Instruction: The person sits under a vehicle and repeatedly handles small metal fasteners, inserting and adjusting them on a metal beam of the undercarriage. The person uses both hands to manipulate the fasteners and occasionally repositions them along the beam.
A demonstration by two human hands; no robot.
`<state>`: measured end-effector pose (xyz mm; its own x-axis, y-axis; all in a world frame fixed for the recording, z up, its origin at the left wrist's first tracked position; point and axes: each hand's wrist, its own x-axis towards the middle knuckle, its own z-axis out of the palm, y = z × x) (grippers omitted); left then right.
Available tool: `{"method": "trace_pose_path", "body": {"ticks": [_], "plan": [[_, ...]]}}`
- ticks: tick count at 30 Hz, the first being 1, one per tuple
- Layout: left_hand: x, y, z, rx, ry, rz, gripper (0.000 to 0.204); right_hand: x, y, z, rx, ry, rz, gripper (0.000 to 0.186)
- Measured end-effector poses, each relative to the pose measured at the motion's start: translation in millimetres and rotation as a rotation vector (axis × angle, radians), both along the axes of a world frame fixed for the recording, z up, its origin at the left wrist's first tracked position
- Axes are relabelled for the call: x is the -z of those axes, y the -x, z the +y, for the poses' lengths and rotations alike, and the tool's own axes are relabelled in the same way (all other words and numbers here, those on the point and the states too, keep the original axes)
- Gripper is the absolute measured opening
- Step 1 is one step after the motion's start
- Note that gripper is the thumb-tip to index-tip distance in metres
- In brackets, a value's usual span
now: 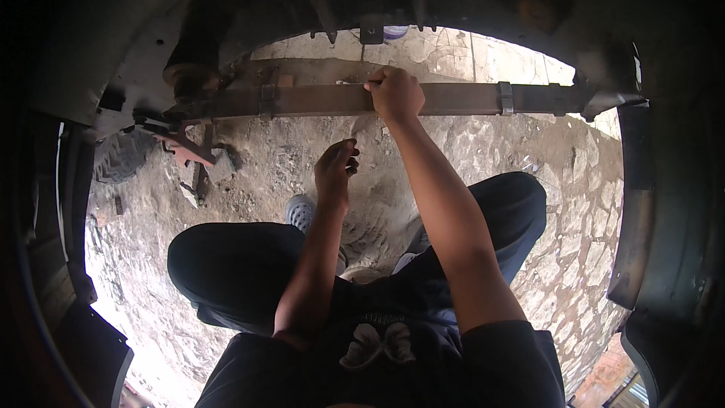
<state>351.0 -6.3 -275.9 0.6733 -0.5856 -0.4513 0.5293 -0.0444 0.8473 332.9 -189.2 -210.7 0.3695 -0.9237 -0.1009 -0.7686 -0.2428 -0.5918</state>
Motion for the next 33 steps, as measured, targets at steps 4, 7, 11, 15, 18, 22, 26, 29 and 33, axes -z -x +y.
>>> {"method": "trace_pose_path", "body": {"ticks": [4, 7, 11, 15, 18, 22, 26, 29, 33], "plan": [[-6.6, 1.1, 2.9, 0.004, 0.009, 0.024, 0.029, 11.9, 14.3, 16.8, 0.000, 0.029, 0.038, 0.019], [-6.4, -3.5, 3.5, -0.007, -0.003, -0.014, 0.029, 5.7, 18.1, 32.9, 0.021, 0.023, 0.006, 0.019], [-1.6, 0.4, 1.3, 0.029, 0.013, 0.017, 0.032, 5.4, 5.5, 5.9, 0.021, 0.045, 0.010, 0.020], [-1.5, 4.7, 1.2, 0.041, 0.027, 0.081, 0.031, 6.3, 3.4, 14.7, 0.070, 0.031, 0.020, 0.015], [-5.6, 3.1, 1.9, 0.020, 0.014, 0.043, 0.031, 11.1, 17.4, 31.3, 0.044, 0.018, 0.006, 0.018], [-0.7, 1.4, -1.1, 0.018, 0.014, 0.039, 0.031, 9.9, 15.1, 16.6, 0.049, 0.030, 0.054, 0.019], [4.4, 4.5, 1.3, 0.040, 0.027, 0.056, 0.031, 3.4, 0.9, 2.8, 0.087, -0.037, 0.047, 0.021], [-2.3, 3.4, -0.3, 0.030, 0.030, 0.059, 0.031, 6.3, 7.2, 22.8, 0.067, 0.022, 0.081, 0.020], [-4.0, -1.3, 1.1, -0.029, 0.038, 0.046, 0.031, 13.8, 20.1, 35.5, 0.030, 0.104, 0.022, 0.015]]}}
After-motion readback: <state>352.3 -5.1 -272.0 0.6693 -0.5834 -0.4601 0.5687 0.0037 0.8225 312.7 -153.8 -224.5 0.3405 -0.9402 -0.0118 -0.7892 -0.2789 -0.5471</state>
